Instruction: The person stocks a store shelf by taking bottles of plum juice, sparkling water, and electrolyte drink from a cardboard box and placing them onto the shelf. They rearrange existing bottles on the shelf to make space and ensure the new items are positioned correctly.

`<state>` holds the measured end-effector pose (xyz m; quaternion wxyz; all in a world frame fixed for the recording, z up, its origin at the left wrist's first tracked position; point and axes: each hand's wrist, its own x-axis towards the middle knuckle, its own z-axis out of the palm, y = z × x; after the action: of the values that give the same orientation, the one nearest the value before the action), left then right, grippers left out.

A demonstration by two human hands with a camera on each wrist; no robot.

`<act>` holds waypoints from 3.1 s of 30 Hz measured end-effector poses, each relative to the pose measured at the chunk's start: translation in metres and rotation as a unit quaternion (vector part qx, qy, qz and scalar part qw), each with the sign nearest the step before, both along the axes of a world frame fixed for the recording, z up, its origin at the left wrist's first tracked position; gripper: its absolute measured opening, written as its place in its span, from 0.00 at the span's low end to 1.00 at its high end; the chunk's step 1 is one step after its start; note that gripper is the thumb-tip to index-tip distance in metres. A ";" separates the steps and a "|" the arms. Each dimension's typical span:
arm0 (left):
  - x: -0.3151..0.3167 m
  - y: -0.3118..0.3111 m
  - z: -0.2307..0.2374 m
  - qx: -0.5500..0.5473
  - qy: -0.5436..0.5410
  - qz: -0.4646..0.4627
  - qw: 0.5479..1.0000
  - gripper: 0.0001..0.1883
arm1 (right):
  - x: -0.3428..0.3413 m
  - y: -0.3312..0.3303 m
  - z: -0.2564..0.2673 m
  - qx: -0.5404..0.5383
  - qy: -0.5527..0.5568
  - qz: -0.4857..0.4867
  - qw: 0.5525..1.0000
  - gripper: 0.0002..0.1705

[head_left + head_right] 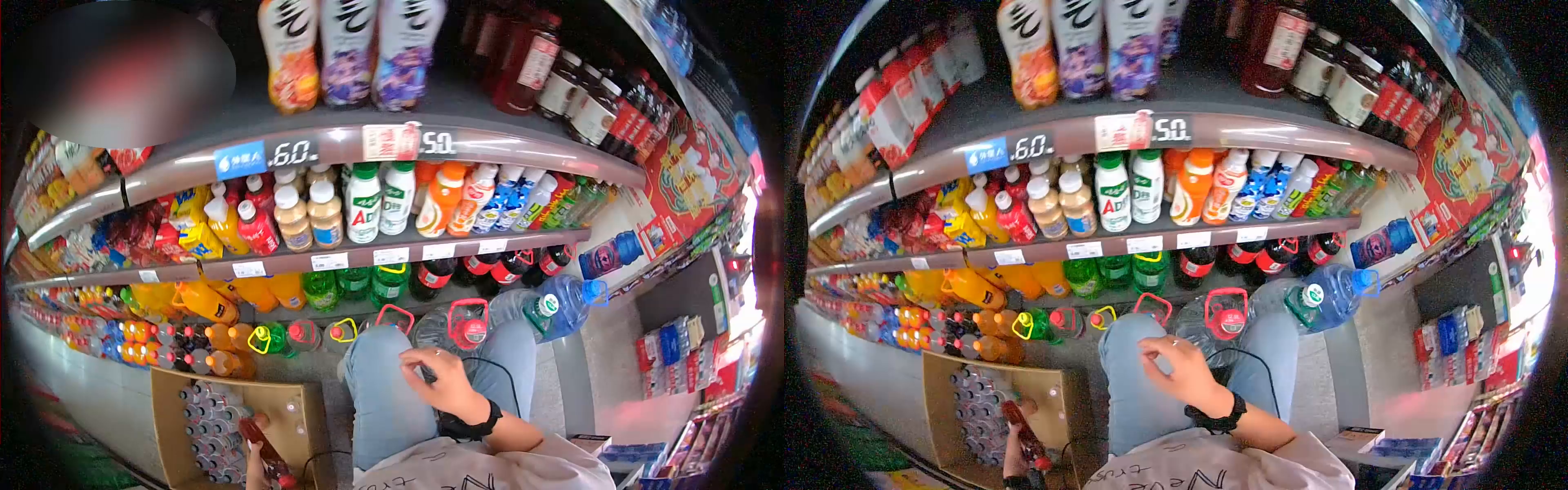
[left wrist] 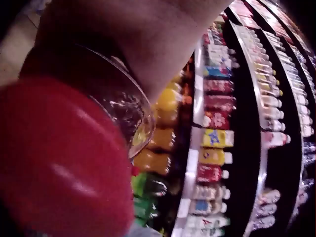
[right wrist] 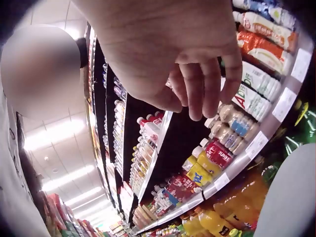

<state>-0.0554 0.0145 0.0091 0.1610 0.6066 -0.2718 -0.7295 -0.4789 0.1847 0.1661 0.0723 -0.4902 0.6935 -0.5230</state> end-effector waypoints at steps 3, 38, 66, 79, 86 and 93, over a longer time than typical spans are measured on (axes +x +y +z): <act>-0.047 0.002 0.057 -0.018 0.053 0.010 0.998 0.25 | 0.000 0.010 0.002 -0.002 0.018 0.043 0.999 0.17; -0.576 0.034 0.313 -0.868 0.134 -0.272 0.393 0.39 | -0.314 -0.027 0.239 -0.190 -0.067 -0.036 0.979 0.33; -0.595 0.036 0.300 -0.896 -0.007 -0.255 0.365 0.39 | -0.329 -0.068 0.201 -0.137 0.189 -0.335 0.913 0.54; -0.465 0.019 0.288 -0.859 0.007 -0.256 0.443 0.35 | -0.321 -0.068 0.180 -0.164 0.371 -0.406 0.819 0.63; -0.294 -0.019 0.202 -0.748 -0.117 -0.209 0.619 0.21 | -0.140 -0.033 0.105 -0.203 0.228 -0.159 0.939 0.18; -0.153 -0.028 0.140 -0.598 -0.195 -0.161 0.761 0.13 | -0.035 -0.049 0.056 -0.100 0.049 0.028 0.993 0.14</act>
<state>-0.2081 -0.0138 0.1495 0.3148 0.4631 -0.7722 -0.3002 -0.5138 0.1355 0.2217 0.0029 -0.5393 0.6264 -0.5629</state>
